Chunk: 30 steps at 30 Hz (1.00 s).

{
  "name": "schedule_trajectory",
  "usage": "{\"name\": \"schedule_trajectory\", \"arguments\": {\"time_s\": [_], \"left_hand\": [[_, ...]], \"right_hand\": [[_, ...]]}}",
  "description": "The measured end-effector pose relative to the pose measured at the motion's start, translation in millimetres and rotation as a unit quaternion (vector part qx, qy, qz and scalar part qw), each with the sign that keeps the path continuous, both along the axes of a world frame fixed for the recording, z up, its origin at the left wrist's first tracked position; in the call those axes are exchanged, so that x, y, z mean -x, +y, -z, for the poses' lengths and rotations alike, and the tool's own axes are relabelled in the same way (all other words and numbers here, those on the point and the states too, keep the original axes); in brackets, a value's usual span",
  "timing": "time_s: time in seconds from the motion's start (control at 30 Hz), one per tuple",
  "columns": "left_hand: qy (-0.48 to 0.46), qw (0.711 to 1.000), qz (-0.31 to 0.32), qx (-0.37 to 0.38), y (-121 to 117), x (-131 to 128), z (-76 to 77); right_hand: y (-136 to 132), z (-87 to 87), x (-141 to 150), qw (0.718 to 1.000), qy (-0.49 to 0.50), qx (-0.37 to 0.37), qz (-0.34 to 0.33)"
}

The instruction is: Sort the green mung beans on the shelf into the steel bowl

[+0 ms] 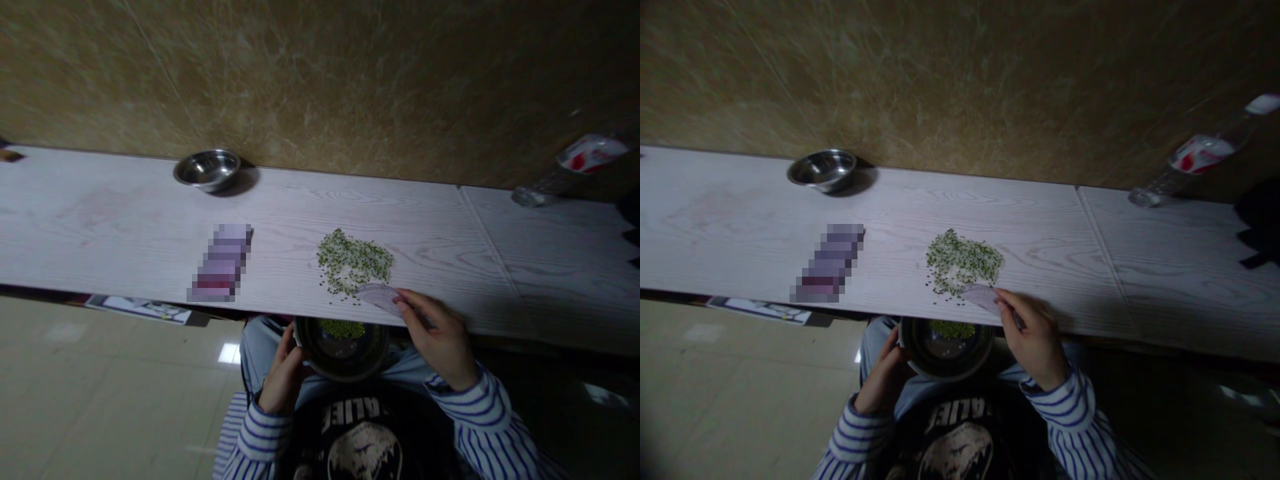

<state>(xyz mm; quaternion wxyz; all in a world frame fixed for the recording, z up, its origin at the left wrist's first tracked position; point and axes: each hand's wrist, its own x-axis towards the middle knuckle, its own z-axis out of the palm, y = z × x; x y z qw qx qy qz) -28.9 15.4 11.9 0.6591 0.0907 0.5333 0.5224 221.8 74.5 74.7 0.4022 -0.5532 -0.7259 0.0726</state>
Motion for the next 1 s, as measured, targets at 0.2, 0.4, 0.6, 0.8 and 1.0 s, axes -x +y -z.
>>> {"name": "schedule_trajectory", "arguments": {"time_s": [0.2,0.4,0.6,0.8,1.0], "left_hand": [[0.001,1.000,-0.002,0.002,-1.1,0.9,-0.2],[0.001,1.000,0.004,-0.001,-0.1,1.2,2.6],[-0.002,1.000,0.007,-0.008,0.0,1.1,3.6],[0.003,1.000,0.008,-0.010,-2.0,3.0,7.7],[0.002,1.000,0.005,-0.012,-1.3,4.3,7.7]], "right_hand": [[-0.4,-1.3,-0.3,1.000,-0.002,0.003,-0.005],[-6.4,-1.9,1.6,1.000,0.010,0.005,-0.017],[-6.7,-6.0,9.0,0.999,0.008,0.011,-0.030],[-3.6,-1.0,5.5,1.000,0.007,0.011,-0.009],[0.2,-0.2,11.0,1.000,0.012,0.008,-0.020]]}}
